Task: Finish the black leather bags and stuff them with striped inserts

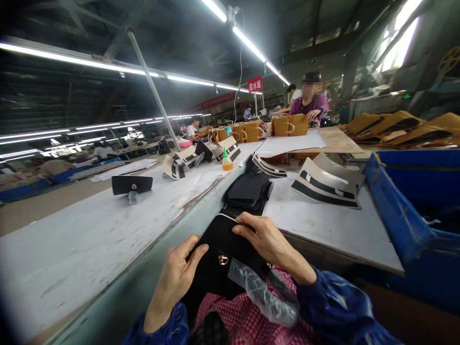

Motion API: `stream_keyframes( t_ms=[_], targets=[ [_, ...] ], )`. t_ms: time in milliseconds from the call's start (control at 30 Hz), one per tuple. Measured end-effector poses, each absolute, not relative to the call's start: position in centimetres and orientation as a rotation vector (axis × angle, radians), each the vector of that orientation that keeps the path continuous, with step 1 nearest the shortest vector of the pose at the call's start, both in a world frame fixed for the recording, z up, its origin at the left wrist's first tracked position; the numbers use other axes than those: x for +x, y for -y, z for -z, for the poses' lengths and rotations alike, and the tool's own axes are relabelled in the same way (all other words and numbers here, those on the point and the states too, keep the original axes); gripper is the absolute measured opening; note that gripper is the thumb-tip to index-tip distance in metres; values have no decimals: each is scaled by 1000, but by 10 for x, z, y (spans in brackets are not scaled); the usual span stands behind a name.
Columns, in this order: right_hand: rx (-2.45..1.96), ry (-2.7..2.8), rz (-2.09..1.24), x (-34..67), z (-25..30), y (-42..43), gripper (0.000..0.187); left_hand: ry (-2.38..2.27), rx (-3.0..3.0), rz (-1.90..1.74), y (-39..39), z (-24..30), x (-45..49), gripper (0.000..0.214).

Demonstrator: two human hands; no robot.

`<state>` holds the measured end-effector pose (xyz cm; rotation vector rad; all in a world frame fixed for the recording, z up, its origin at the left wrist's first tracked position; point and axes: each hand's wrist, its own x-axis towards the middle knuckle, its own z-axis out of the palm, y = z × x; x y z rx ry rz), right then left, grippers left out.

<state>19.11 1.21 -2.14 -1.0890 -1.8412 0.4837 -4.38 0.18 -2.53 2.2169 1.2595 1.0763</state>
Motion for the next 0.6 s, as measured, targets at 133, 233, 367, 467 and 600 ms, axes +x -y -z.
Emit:
stream_keyframes(
  t_ms=[133,233,367,467,600],
  targets=[
    [-998,1964,-335,180,21,-11,32,-1290,2221,-1121,-1,19,-43,41],
    [-861,2118,-202,170,20,-14,33,-1236,2352,-1318,-1,18,-35,34],
    [-893,2153,-86,159,24,-17,29,-1248,2537,-1581,-3,25,-24,14],
    [-984,2180,-4,154,27,-18,30,-1358,2615,-1675,-7,30,-21,18],
    [-988,2207,158,154,34,-20,33,-1613,2636,-1637,-12,34,-31,23]
  ],
)
